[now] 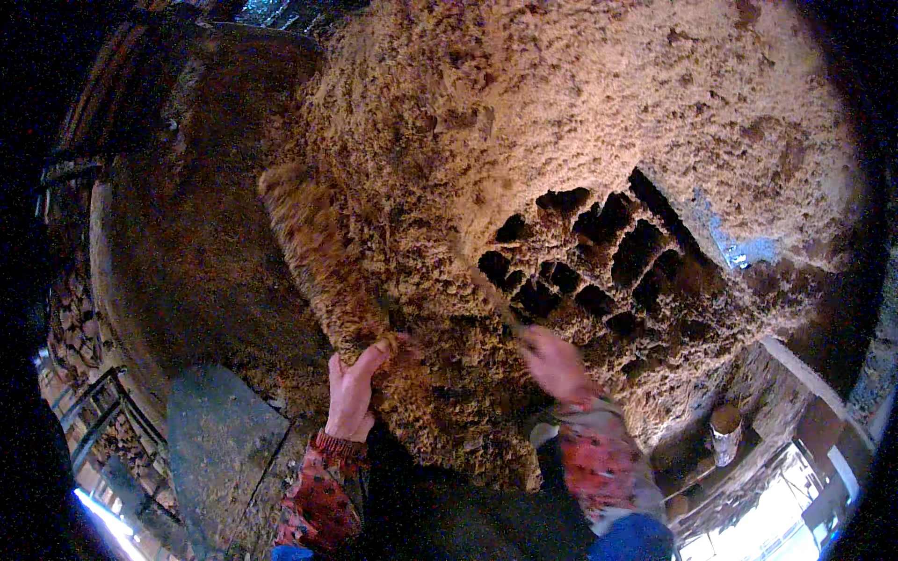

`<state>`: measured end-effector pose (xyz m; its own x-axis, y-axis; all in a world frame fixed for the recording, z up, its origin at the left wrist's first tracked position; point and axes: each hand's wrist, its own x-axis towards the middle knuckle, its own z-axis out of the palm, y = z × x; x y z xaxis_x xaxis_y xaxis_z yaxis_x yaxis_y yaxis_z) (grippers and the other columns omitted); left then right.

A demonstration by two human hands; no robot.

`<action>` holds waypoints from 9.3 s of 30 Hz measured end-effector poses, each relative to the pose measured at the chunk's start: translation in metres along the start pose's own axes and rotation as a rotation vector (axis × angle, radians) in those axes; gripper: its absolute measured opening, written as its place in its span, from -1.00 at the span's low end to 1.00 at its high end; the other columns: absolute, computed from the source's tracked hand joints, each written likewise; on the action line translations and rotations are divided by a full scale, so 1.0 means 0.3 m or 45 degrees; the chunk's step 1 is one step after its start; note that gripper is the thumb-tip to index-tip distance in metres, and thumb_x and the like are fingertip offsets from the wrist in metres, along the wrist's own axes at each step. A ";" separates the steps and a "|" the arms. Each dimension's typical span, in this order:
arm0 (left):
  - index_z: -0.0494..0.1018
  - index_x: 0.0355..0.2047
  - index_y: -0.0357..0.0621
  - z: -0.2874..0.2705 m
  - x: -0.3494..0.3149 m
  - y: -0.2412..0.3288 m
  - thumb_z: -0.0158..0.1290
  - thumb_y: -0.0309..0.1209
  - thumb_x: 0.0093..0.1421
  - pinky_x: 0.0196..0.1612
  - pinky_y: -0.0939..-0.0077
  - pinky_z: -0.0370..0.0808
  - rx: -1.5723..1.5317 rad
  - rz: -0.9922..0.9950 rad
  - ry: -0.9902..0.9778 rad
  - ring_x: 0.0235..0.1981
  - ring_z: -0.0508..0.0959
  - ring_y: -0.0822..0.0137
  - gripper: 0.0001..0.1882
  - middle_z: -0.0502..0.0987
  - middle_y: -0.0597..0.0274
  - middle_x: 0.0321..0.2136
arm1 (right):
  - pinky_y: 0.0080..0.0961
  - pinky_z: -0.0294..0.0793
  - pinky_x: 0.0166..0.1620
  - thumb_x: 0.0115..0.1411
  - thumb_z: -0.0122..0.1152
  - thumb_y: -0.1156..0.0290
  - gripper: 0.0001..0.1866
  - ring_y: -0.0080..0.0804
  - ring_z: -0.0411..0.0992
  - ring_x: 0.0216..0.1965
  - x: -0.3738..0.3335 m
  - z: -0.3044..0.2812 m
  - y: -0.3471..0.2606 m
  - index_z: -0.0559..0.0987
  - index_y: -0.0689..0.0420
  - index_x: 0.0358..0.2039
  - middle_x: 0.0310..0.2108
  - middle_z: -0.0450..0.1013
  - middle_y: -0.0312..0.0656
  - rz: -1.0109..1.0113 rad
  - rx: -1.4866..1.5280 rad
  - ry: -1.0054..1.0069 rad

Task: The person walks through a workshop and uses a wooden stick to scrape and move a large pile of sawdust and wood shavings on the floor. They repeatedly dig into the pile and push the material around.

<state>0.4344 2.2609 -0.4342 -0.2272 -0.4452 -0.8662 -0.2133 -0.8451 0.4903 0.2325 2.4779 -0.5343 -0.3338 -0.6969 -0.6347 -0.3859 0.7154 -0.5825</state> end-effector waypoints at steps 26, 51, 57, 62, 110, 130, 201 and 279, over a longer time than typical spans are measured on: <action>0.47 -0.25 -0.28 0.050 0.056 0.049 0.05 -0.49 0.12 -0.40 0.56 0.48 0.198 -0.174 -0.062 -0.43 0.54 0.44 -0.81 0.56 0.26 -0.39 | -0.45 0.40 -0.60 0.06 0.21 0.09 -0.55 -0.44 0.43 -0.67 -0.260 -0.045 0.235 0.48 0.18 -0.18 -0.61 0.47 -0.18 0.885 0.499 0.547; 0.47 -0.26 -0.36 0.002 0.053 0.108 0.30 -0.38 -0.09 -0.29 0.50 0.48 0.235 -0.036 -0.408 -0.40 0.51 0.45 -0.58 0.55 0.22 -0.37 | -0.39 0.33 -0.03 0.22 0.05 0.16 -0.55 -0.37 0.39 -0.15 0.300 0.290 -0.496 0.38 0.26 -0.03 -0.20 0.47 -0.12 0.282 0.654 0.226; 0.36 -0.09 -0.30 -0.015 0.082 0.129 0.27 -0.47 -0.10 -0.16 0.46 0.45 0.012 -0.093 -0.494 -0.27 0.49 0.41 -0.46 0.52 0.24 -0.25 | -0.39 0.32 0.04 0.12 0.20 0.18 -0.29 -0.28 0.35 -0.04 0.335 0.110 -0.566 0.19 0.39 0.12 -0.06 0.40 0.05 -0.173 0.660 0.158; 0.41 -0.15 -0.28 -0.050 0.082 0.147 0.21 -0.55 -0.07 -0.17 0.43 0.48 -0.098 -0.176 -0.560 -0.29 0.53 0.38 -0.58 0.54 0.23 -0.29 | -0.49 0.41 -0.09 0.22 0.06 0.06 -0.46 -0.47 0.42 -0.18 0.424 0.140 -0.486 0.37 0.26 0.01 -0.14 0.44 -0.17 -0.018 0.972 -0.229; -0.07 0.22 -0.39 0.340 0.224 0.560 0.02 -0.56 -0.18 0.22 0.28 0.13 0.586 1.279 -0.546 0.22 0.15 -0.08 -0.11 0.12 -0.26 0.17 | -0.54 0.38 -0.28 0.05 0.15 0.35 -0.69 -0.58 0.36 -0.37 0.711 -0.618 -1.017 0.47 0.26 -0.22 -0.36 0.46 -0.25 -0.141 0.485 0.650; -0.03 0.24 -0.33 0.504 0.036 -0.376 0.06 -0.53 -0.09 0.16 0.43 0.21 0.556 0.459 -0.911 0.15 0.26 0.16 -0.16 0.21 -0.08 0.13 | -0.32 0.42 -0.40 -0.03 0.18 0.09 -0.54 -0.28 0.41 -0.49 0.145 -0.207 0.084 0.49 0.27 -0.30 -0.49 0.47 -0.09 0.688 0.592 0.709; 0.01 0.22 -0.34 0.064 -0.085 -0.229 0.08 -0.53 -0.06 0.22 0.37 0.11 0.338 0.422 -0.171 0.19 0.20 0.17 -0.19 0.19 -0.03 0.15 | -0.35 0.45 -0.25 0.01 0.15 0.30 -0.60 -0.19 0.49 -0.35 0.288 0.130 -0.539 0.44 0.20 -0.14 -0.38 0.50 -0.07 0.200 0.367 0.186; 0.14 0.16 -0.34 0.549 -0.221 -0.736 0.15 -0.44 -0.09 0.07 0.40 0.33 0.950 0.089 -0.795 0.00 0.41 -0.02 -0.23 0.35 -0.18 0.01 | -0.35 0.41 -0.37 -0.14 0.22 0.15 -0.61 -0.30 0.46 -0.46 -0.304 -0.023 0.454 0.57 0.19 -0.37 -0.53 0.49 -0.18 0.979 0.810 0.484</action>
<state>0.3401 2.5257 -0.4689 -0.6789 -0.0686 -0.7310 -0.6784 -0.3221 0.6603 0.2044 2.6387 -0.5523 -0.5850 0.0613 -0.8087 0.5258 0.7878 -0.3207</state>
